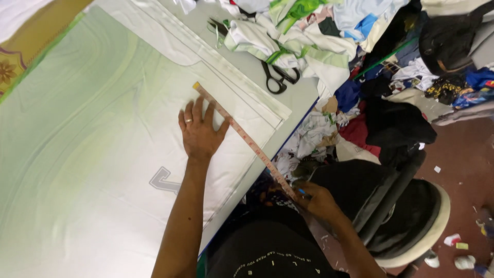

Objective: The person uses a measuring tape and a blue pen to mark measurements on a large piece of white fabric laid out on a table. They repeatedly position the tape along different edges and curves of the fabric, making marks to outline a pattern.

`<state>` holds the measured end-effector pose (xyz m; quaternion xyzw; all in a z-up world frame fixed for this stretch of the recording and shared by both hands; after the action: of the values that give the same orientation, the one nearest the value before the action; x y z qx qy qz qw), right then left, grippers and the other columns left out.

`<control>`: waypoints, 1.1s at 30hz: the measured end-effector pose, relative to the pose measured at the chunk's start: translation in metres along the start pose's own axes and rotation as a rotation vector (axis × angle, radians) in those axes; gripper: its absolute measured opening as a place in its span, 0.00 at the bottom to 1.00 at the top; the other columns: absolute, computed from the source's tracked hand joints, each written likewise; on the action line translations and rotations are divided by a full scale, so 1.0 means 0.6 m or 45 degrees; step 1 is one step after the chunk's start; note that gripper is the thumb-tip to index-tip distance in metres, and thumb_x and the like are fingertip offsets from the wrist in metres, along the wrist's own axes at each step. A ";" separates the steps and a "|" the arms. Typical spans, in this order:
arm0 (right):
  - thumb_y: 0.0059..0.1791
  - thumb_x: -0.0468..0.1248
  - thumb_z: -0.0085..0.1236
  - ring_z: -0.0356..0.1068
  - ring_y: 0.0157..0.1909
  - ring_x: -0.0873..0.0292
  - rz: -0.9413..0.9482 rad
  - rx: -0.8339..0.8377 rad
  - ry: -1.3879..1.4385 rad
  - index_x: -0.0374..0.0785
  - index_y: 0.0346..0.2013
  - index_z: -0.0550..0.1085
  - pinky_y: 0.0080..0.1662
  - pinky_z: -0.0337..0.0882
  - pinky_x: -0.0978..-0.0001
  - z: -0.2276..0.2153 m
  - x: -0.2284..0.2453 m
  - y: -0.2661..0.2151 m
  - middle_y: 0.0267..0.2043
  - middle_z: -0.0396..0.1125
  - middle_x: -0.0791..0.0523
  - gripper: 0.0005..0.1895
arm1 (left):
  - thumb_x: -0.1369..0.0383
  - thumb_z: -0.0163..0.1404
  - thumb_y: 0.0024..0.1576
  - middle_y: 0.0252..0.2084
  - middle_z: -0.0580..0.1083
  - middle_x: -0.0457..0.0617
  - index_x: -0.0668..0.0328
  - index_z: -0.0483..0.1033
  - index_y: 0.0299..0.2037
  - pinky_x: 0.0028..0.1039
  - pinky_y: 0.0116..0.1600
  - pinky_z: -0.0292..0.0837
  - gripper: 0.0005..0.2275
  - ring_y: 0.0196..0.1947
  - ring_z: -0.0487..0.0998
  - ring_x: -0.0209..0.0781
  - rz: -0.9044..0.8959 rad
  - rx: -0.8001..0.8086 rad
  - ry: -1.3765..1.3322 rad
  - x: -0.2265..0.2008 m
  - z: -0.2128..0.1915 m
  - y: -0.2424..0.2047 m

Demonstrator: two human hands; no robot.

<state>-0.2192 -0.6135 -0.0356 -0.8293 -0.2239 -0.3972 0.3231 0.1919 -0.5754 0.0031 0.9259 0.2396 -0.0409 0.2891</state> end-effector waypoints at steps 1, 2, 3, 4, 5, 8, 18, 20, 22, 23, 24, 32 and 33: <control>0.41 0.32 0.72 0.78 0.50 0.48 0.022 0.047 0.059 0.38 0.38 0.86 0.53 0.75 0.52 0.006 -0.016 0.009 0.44 0.79 0.48 0.11 | 0.42 0.57 0.53 0.63 0.69 0.47 0.44 0.79 0.58 0.56 0.67 0.59 0.27 0.66 0.66 0.54 -0.008 0.018 -0.004 0.002 0.006 0.000; 0.38 0.29 0.74 0.77 0.50 0.47 0.045 0.095 0.117 0.35 0.41 0.85 0.52 0.75 0.49 0.011 -0.031 0.019 0.44 0.79 0.46 0.16 | 0.41 0.56 0.53 0.61 0.71 0.46 0.44 0.78 0.59 0.57 0.67 0.58 0.28 0.65 0.67 0.54 -0.016 0.036 -0.009 0.003 0.011 0.001; 0.38 0.29 0.74 0.77 0.50 0.47 0.035 0.108 0.108 0.35 0.41 0.85 0.52 0.75 0.49 0.005 0.000 0.027 0.44 0.79 0.46 0.16 | 0.41 0.56 0.53 0.61 0.71 0.46 0.44 0.78 0.59 0.57 0.67 0.58 0.28 0.65 0.67 0.54 -0.031 0.029 -0.001 -0.002 0.004 0.000; 0.42 0.36 0.72 0.72 0.39 0.57 0.166 0.235 0.105 0.39 0.35 0.81 0.43 0.70 0.61 0.003 0.025 0.034 0.33 0.74 0.53 0.09 | 0.40 0.50 0.56 0.65 0.70 0.48 0.47 0.75 0.62 0.57 0.69 0.54 0.30 0.67 0.65 0.56 -0.043 0.151 0.003 -0.007 0.002 -0.002; 0.47 0.43 0.70 0.66 0.27 0.67 0.291 0.358 0.119 0.43 0.28 0.78 0.34 0.65 0.73 0.014 0.055 0.044 0.23 0.70 0.61 0.10 | 0.39 0.44 0.60 0.68 0.69 0.49 0.51 0.73 0.65 0.57 0.71 0.50 0.32 0.69 0.63 0.58 -0.039 0.274 0.018 -0.002 -0.004 0.004; 0.47 0.36 0.70 0.64 0.21 0.62 0.411 0.373 0.313 0.37 0.22 0.79 0.27 0.64 0.71 -0.010 0.087 0.084 0.18 0.69 0.57 0.11 | 0.47 0.62 0.49 0.61 0.72 0.46 0.48 0.77 0.58 0.60 0.62 0.65 0.28 0.64 0.70 0.56 -0.037 0.044 -0.001 -0.016 -0.012 0.010; 0.44 0.34 0.65 0.70 0.19 0.59 0.120 0.083 0.931 0.28 0.33 0.77 0.14 0.63 0.77 -0.131 0.098 0.153 0.23 0.72 0.47 0.10 | 0.56 0.62 0.52 0.39 0.73 0.38 0.45 0.81 0.32 0.41 0.48 0.71 0.08 0.50 0.75 0.45 0.010 0.374 -0.411 -0.154 -0.060 -0.104; 0.44 0.29 0.64 0.70 0.17 0.55 0.084 0.084 0.902 0.22 0.36 0.77 0.12 0.64 0.75 -0.139 0.093 0.163 0.21 0.70 0.44 0.10 | 0.58 0.62 0.53 0.39 0.73 0.37 0.45 0.81 0.32 0.41 0.48 0.70 0.06 0.49 0.74 0.44 -0.031 0.394 -0.377 -0.156 -0.057 -0.108; 0.44 0.28 0.64 0.70 0.16 0.54 0.068 0.096 0.916 0.23 0.35 0.77 0.12 0.63 0.75 -0.137 0.114 0.161 0.19 0.69 0.44 0.09 | 0.59 0.61 0.54 0.40 0.73 0.37 0.46 0.81 0.32 0.40 0.48 0.69 0.05 0.49 0.74 0.43 -0.028 0.398 -0.374 -0.157 -0.052 -0.110; 0.45 0.28 0.64 0.70 0.16 0.53 0.052 0.108 0.936 0.24 0.35 0.77 0.12 0.62 0.75 -0.134 0.126 0.161 0.18 0.68 0.45 0.08 | 0.60 0.60 0.54 0.40 0.73 0.37 0.46 0.81 0.32 0.39 0.47 0.68 0.05 0.49 0.73 0.42 -0.021 0.403 -0.369 -0.156 -0.051 -0.111; 0.45 0.28 0.64 0.70 0.16 0.53 0.049 0.116 0.935 0.24 0.35 0.77 0.12 0.62 0.75 -0.132 0.120 0.164 0.18 0.68 0.45 0.08 | 0.60 0.60 0.54 0.40 0.73 0.37 0.46 0.81 0.32 0.39 0.47 0.68 0.05 0.49 0.73 0.42 -0.027 0.401 -0.363 -0.156 -0.054 -0.107; 0.47 0.28 0.62 0.76 0.20 0.52 0.045 0.189 0.998 0.24 0.36 0.77 0.14 0.63 0.78 -0.113 0.139 0.148 0.21 0.71 0.44 0.06 | 0.64 0.58 0.56 0.39 0.75 0.41 0.51 0.81 0.32 0.40 0.49 0.68 0.04 0.50 0.74 0.44 -0.140 0.433 -0.474 -0.158 -0.074 -0.091; 0.47 0.28 0.62 0.76 0.20 0.52 0.045 0.187 0.999 0.24 0.36 0.77 0.14 0.63 0.78 -0.114 0.147 0.142 0.21 0.71 0.44 0.06 | 0.64 0.58 0.56 0.39 0.75 0.41 0.51 0.81 0.32 0.40 0.49 0.68 0.04 0.50 0.74 0.44 -0.138 0.434 -0.474 -0.158 -0.076 -0.090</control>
<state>-0.1492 -0.7114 0.0374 -0.5931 -0.0971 -0.6610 0.4493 0.0802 -0.5510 0.0331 0.9235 0.2212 -0.2659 0.1656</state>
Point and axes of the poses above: each hand's wrist, its own y-axis towards the middle knuckle, its own z-axis out of the palm, x = y × z, the point moved 3 cm from there along y, towards the middle knuckle
